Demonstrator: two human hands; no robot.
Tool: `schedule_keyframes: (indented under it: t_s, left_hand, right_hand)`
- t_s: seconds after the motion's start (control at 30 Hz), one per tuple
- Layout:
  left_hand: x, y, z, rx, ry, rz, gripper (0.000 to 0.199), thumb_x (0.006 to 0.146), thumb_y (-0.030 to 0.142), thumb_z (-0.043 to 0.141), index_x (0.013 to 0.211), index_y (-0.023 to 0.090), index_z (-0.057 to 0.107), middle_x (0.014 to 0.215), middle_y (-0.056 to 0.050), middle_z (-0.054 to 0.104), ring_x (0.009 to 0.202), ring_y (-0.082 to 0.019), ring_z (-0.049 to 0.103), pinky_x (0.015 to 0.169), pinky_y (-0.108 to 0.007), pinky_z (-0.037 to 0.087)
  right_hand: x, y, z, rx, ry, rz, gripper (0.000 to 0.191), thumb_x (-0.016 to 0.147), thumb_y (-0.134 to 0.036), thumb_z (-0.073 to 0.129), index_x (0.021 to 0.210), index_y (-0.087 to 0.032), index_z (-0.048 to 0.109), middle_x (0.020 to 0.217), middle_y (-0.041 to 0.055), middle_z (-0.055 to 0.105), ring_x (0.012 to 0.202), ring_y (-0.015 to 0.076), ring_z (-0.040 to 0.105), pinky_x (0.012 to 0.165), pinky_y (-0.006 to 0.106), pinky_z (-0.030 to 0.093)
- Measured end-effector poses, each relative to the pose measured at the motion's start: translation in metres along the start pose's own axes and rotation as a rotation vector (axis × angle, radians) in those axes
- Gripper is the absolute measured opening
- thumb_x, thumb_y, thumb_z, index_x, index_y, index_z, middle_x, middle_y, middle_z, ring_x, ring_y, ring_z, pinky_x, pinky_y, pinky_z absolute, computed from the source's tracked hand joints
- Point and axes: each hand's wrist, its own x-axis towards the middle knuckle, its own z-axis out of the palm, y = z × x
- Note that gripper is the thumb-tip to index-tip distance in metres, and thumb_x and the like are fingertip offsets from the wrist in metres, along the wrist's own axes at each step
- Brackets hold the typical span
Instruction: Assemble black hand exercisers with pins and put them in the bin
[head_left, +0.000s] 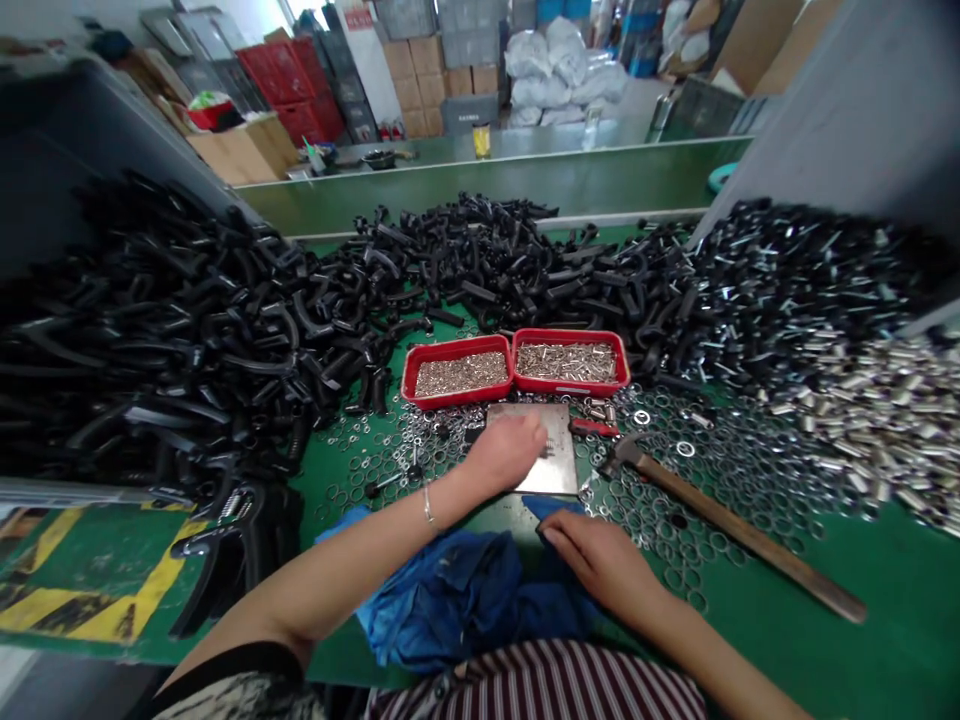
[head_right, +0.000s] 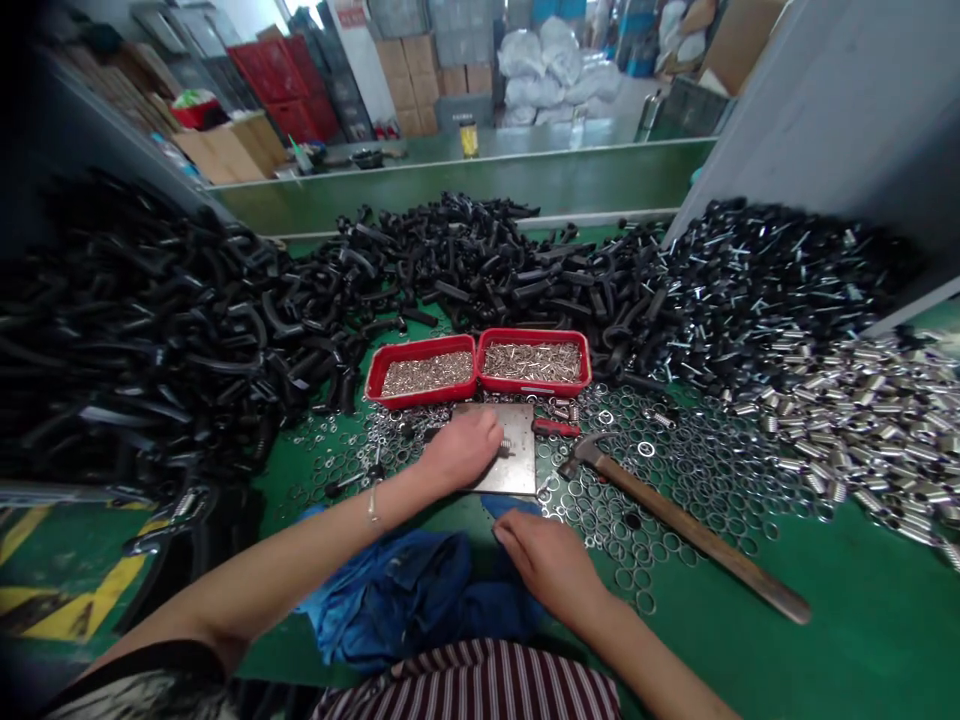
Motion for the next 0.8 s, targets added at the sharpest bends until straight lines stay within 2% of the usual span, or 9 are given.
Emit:
schedule_keyframes:
  t_s: [0.07,0.17,0.3,0.43,0.53,0.63,0.73,0.8]
  left_hand:
    - [-0.001,0.004,0.006,-0.077,-0.071,-0.075,0.018,0.095,0.015,0.042,0.097,0.012,0.06,0.099,-0.012,0.058,0.079,-0.022,0.062,0.067,-0.034,0.047]
    - [0.001,0.006,0.015,-0.226,-0.05,-0.182,0.02,0.098,0.026,0.042,0.1,0.013,0.058,0.105,-0.011,0.057,0.088,-0.021,0.06,0.077,-0.034,0.048]
    - [0.011,0.003,0.025,-0.296,-0.044,-0.149,0.023,0.098,0.031,0.044,0.1,0.014,0.059,0.107,-0.01,0.058,0.102,-0.025,0.054,0.091,-0.039,0.043]
    - [0.021,-0.002,0.024,-0.351,-0.029,-0.1,0.039,0.093,0.042,0.054,0.12,0.014,0.055,0.12,-0.012,0.055,0.108,-0.027,0.051,0.093,-0.043,0.041]
    - [0.038,-0.015,0.009,-0.375,0.05,-0.045,0.032,0.095,0.042,0.052,0.118,0.02,0.06,0.113,-0.008,0.059,0.107,-0.025,0.052,0.093,-0.041,0.04]
    - [0.072,-0.035,-0.007,-0.288,0.103,-0.074,0.023,0.098,0.025,0.045,0.102,0.018,0.067,0.108,-0.008,0.064,0.107,-0.025,0.053,0.093,-0.038,0.038]
    - [0.113,-0.053,-0.009,-0.15,-0.061,-0.153,0.024,0.091,0.011,0.048,0.096,0.012,0.071,0.107,-0.016,0.068,0.107,-0.029,0.058,0.091,-0.04,0.039]
    - [0.133,-0.059,-0.004,-0.122,-0.163,-0.191,0.02,0.084,0.006,0.054,0.089,0.009,0.073,0.099,-0.019,0.071,0.101,-0.031,0.062,0.089,-0.041,0.04]
  right_hand:
    - [0.0,0.001,0.004,-0.048,0.003,-0.005,0.035,0.104,-0.037,0.033,0.104,-0.023,0.065,0.095,0.0058,0.072,0.089,0.0212,0.068,0.078,0.03,0.046]
    - [0.001,0.003,0.007,-0.053,-0.001,-0.031,0.033,0.104,-0.035,0.035,0.103,-0.022,0.065,0.094,0.0057,0.072,0.087,0.021,0.068,0.077,0.03,0.047]
    - [-0.002,0.001,0.002,0.062,0.006,-0.048,0.031,0.103,-0.035,0.037,0.105,-0.023,0.065,0.095,0.0045,0.072,0.088,0.0196,0.068,0.079,0.03,0.048]
    - [-0.018,0.008,-0.02,0.18,0.018,-0.01,0.031,0.103,-0.038,0.037,0.106,-0.025,0.064,0.1,0.0034,0.072,0.092,0.0184,0.067,0.083,0.029,0.05]
    - [-0.039,0.038,-0.046,0.1,0.163,0.102,0.032,0.102,-0.044,0.039,0.111,-0.025,0.063,0.106,0.0045,0.071,0.094,0.0201,0.067,0.086,0.032,0.05]
    - [-0.055,0.082,-0.072,-0.143,0.355,0.152,0.037,0.098,-0.05,0.043,0.111,-0.022,0.063,0.107,0.0089,0.07,0.095,0.0254,0.066,0.087,0.039,0.05]
    - [-0.063,0.116,-0.088,-0.404,0.37,0.096,0.041,0.096,-0.054,0.043,0.106,-0.02,0.064,0.1,0.0129,0.067,0.09,0.029,0.062,0.083,0.044,0.048]
    - [-0.066,0.126,-0.091,-0.504,0.343,0.064,0.04,0.095,-0.053,0.044,0.105,-0.02,0.064,0.097,0.0139,0.065,0.086,0.0287,0.06,0.08,0.044,0.047]
